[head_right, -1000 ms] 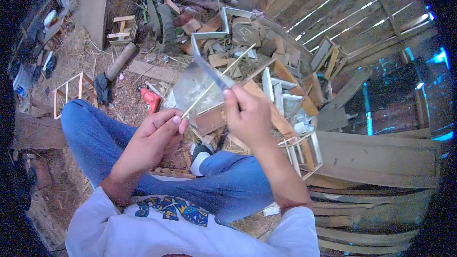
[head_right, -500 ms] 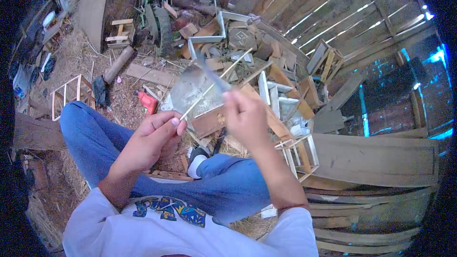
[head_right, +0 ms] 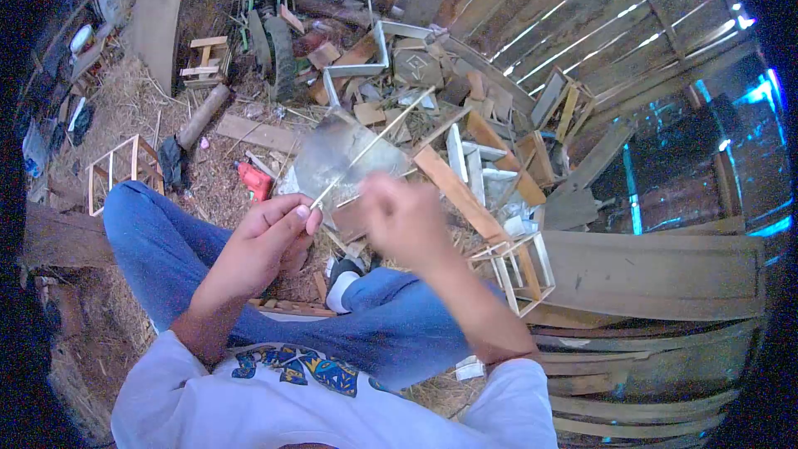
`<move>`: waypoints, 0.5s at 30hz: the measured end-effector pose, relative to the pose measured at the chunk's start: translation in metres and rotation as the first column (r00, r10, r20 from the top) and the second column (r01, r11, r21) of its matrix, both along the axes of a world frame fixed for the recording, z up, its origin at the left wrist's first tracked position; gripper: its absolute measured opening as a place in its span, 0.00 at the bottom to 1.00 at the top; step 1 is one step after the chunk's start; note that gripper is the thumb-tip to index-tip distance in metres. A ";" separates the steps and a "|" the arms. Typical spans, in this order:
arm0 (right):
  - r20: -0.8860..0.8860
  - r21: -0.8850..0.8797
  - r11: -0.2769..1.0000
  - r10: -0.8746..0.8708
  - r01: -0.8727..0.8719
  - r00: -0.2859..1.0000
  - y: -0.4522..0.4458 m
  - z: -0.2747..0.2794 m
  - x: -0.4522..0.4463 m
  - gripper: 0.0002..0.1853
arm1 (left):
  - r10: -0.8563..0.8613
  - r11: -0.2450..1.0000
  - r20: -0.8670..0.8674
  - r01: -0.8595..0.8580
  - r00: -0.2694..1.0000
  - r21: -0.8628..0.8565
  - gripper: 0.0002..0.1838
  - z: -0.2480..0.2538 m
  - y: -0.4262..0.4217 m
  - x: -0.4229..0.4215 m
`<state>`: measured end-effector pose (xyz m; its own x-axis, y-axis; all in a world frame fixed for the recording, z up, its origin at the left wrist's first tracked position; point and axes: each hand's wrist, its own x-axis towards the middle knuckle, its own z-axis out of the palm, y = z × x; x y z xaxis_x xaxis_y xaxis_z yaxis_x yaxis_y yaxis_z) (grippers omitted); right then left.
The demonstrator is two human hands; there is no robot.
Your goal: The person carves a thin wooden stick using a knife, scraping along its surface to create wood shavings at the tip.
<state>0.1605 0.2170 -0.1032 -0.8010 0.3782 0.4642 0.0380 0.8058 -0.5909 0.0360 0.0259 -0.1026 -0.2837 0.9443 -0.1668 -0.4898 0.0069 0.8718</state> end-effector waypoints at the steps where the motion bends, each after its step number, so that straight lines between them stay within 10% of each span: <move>1: -0.005 0.005 1.000 0.005 -0.005 1.000 0.002 -0.001 0.002 0.09 | -0.003 1.000 0.012 0.003 1.000 0.001 0.13 -0.001 0.001 -0.001; 15: 0.147 0.012 1.000 -0.024 0.023 0.989 -0.003 0.003 0.006 0.12 | 0.043 0.999 -0.052 -0.044 0.998 -0.021 0.14 0.004 0.004 0.005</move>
